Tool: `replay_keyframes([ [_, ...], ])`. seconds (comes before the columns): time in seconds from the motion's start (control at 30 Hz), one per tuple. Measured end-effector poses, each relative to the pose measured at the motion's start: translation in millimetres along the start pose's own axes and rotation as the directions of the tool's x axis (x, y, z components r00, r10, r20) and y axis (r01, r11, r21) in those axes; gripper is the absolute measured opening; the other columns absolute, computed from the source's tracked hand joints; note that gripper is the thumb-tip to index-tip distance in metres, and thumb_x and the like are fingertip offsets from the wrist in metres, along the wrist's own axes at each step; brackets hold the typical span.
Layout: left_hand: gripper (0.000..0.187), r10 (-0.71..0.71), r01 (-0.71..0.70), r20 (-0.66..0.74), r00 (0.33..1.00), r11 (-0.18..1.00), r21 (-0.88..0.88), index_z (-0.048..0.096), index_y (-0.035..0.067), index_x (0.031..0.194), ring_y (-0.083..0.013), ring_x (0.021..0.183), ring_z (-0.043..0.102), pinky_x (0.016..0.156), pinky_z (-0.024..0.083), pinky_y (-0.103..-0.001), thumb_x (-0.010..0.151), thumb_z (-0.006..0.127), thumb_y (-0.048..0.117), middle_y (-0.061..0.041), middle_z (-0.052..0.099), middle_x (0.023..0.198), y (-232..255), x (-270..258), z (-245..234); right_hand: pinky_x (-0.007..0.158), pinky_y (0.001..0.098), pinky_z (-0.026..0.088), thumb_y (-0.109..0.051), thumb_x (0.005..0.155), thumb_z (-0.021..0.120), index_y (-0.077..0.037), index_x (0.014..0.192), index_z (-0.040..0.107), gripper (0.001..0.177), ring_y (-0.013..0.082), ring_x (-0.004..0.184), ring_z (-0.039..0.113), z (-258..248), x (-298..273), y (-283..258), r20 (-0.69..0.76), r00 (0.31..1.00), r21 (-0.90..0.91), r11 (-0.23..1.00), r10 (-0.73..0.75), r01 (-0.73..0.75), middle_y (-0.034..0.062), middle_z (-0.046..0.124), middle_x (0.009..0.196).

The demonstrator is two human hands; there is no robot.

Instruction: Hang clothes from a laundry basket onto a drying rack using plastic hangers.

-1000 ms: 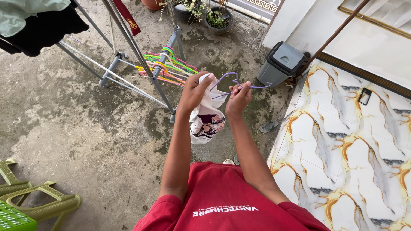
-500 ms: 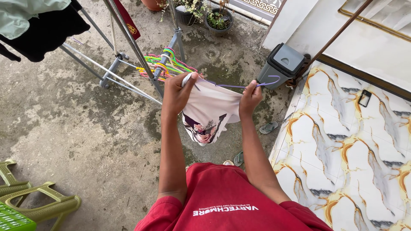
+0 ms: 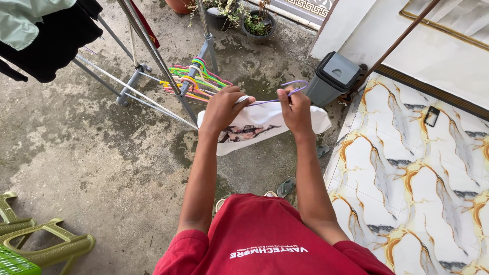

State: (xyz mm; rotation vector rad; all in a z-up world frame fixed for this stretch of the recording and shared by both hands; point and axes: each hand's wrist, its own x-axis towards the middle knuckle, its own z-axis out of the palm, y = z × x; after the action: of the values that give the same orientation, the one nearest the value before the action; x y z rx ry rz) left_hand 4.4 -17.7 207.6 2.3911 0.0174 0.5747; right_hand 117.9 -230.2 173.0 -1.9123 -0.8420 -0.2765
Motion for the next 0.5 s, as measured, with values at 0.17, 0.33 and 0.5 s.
replay_keyframes([
  [0.17, 0.033, -0.105, 0.108, 0.051, 0.993, 0.993, -0.051, 0.073, 0.008, 0.109, -0.0336, 0.09, 0.067, 0.076, 0.051, -0.045, 0.095, 0.072, 0.038, -0.011, 0.068, 0.095, -2.3, -7.8, -1.2, 0.06, 0.0324, 0.043, -0.031, 0.111, 0.064, -0.001, 0.095, 0.062, 0.034, 0.0141, 0.068, 0.053, -25.4, 13.9, -14.4, 0.053, 0.991, 0.053, 0.992, -0.119, 0.116, 0.0073, 0.058, 0.076],
  [0.33, 0.052, -0.06, 0.069, 0.111, 0.992, 0.994, -0.081, 0.07, 0.007, 0.119, -0.0327, 0.092, 0.07, 0.077, 0.053, -0.042, 0.077, 0.082, 0.036, -0.012, 0.073, 0.101, -11.6, -14.0, -5.7, 0.058, 0.0318, 0.041, -0.032, 0.106, 0.069, 0.0, 0.094, 0.066, 0.034, 0.0154, 0.062, 0.05, -50.0, 25.1, -8.2, 0.044, 0.999, 0.008, 1.0, -0.002, 0.002, 0.0072, 0.057, 0.071],
  [0.5, 0.022, -0.01, 0.015, 0.081, 0.997, 0.998, -0.058, 0.08, 0.012, 0.11, -0.0285, 0.083, 0.075, 0.073, 0.056, -0.039, 0.094, 0.072, 0.026, -0.01, 0.078, 0.095, -29.9, -12.8, 34.5, 0.058, 0.0334, 0.042, -0.025, 0.105, 0.07, 0.003, 0.099, 0.071, 0.029, 0.0166, 0.066, 0.054, -66.1, 34.9, -11.7, 0.139, 0.981, 0.016, 0.991, -0.137, 0.136, 0.0107, 0.064, 0.083],
])
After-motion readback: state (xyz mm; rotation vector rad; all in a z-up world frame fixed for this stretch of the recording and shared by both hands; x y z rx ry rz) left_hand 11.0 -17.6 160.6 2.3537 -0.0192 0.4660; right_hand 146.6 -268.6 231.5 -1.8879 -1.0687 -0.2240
